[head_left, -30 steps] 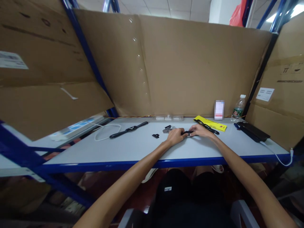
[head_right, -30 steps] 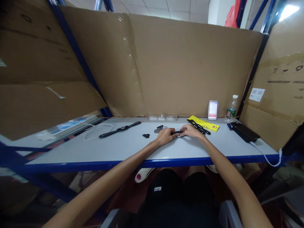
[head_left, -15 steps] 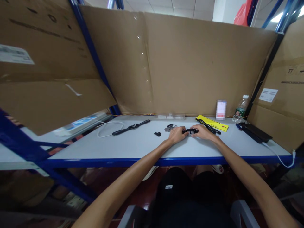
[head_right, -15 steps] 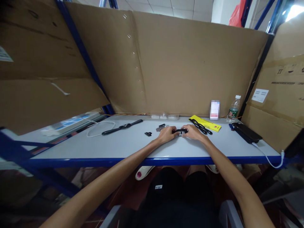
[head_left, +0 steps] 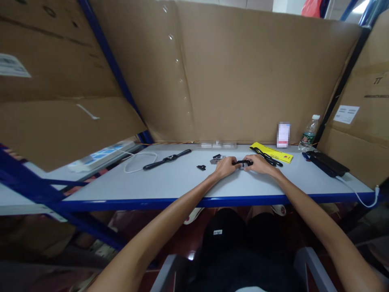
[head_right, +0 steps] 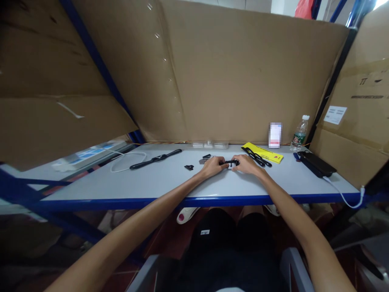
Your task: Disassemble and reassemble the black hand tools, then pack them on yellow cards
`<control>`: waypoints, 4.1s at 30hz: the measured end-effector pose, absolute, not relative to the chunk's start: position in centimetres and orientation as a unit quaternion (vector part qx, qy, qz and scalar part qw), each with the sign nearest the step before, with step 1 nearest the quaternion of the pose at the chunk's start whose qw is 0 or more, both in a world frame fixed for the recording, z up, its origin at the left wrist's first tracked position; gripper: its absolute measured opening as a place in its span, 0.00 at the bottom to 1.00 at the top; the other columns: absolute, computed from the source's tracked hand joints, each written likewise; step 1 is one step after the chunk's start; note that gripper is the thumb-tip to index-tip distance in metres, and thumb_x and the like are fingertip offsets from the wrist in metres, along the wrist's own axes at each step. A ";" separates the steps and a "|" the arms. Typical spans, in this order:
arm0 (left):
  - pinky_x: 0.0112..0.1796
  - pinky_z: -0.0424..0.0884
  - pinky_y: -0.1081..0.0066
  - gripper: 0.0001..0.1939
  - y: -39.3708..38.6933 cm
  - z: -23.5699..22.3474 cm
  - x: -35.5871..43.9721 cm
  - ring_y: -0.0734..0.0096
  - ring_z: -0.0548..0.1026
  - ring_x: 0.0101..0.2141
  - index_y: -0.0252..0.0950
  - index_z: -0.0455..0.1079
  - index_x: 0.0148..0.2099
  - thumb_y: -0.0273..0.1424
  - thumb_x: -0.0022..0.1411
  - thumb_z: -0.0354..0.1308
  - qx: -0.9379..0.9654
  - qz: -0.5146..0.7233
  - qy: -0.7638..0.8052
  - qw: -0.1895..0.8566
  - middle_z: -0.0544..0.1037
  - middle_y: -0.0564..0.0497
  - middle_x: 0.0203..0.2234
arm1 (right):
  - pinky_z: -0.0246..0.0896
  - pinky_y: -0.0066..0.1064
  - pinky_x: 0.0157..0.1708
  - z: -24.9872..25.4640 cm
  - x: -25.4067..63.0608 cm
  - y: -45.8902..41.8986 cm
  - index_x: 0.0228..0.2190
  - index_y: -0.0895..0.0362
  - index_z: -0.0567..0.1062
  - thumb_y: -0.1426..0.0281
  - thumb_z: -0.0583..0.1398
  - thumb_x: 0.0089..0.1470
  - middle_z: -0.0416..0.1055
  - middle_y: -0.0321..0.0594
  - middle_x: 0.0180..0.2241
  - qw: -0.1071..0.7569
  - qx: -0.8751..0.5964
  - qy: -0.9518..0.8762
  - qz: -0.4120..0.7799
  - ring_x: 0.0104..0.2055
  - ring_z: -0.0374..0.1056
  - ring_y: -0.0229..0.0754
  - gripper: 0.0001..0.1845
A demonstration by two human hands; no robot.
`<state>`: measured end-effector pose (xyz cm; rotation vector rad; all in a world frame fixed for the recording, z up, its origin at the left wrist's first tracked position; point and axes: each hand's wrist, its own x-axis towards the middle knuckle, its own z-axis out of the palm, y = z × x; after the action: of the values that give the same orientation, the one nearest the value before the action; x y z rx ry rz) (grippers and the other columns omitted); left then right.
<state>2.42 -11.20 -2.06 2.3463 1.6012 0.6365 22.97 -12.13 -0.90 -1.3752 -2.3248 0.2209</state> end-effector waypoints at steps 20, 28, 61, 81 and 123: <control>0.39 0.64 0.67 0.14 -12.9 -2.1 2.4 0.57 0.78 0.42 0.39 0.75 0.49 0.42 0.68 0.59 0.850 0.215 0.479 -0.029 0.82 0.45 0.39 | 0.59 0.29 0.33 -1.1 23.9 -10.5 0.27 0.60 0.79 0.64 0.65 0.48 0.75 0.37 0.26 0.329 -0.423 -0.783 0.317 0.30 0.67 0.39 0.10; 0.39 0.65 0.66 0.15 -12.6 -2.4 2.5 0.56 0.78 0.41 0.40 0.75 0.49 0.43 0.69 0.57 0.858 0.209 0.468 -0.036 0.82 0.45 0.39 | 0.54 0.29 0.31 -1.1 24.6 -10.0 0.26 0.59 0.78 0.64 0.62 0.48 0.70 0.34 0.22 0.310 -0.450 -0.769 0.332 0.28 0.63 0.38 0.11; 0.41 0.68 0.64 0.18 -13.0 -2.1 2.8 0.52 0.80 0.44 0.40 0.72 0.51 0.45 0.67 0.56 0.866 0.155 0.476 -0.007 0.83 0.42 0.42 | 0.73 0.30 0.32 -0.5 24.5 -10.8 0.36 0.59 0.74 0.76 0.69 0.50 0.80 0.44 0.32 0.514 -0.464 -0.477 0.540 0.32 0.77 0.41 0.11; 0.42 0.65 0.64 0.16 -12.6 -2.0 2.7 0.51 0.79 0.44 0.39 0.72 0.51 0.43 0.67 0.57 0.859 0.162 0.486 0.015 0.82 0.42 0.42 | 0.66 0.28 0.21 1.4 24.6 -8.3 0.29 0.60 0.79 0.72 0.70 0.45 0.76 0.43 0.27 0.409 -0.495 -0.635 0.429 0.26 0.70 0.39 0.07; 0.32 0.58 0.70 0.18 -10.9 -2.0 2.4 0.64 0.73 0.33 0.38 0.78 0.37 0.48 0.62 0.59 0.819 0.210 0.518 0.128 0.79 0.51 0.29 | 0.51 0.29 0.30 0.6 23.5 -9.5 0.32 0.60 0.81 0.63 0.63 0.46 0.70 0.34 0.23 0.223 -0.459 -0.799 0.319 0.28 0.61 0.37 0.14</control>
<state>2.41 -10.92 -1.98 2.3832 1.5064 0.6103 23.53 -9.48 0.57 -1.2661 -2.2057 0.8803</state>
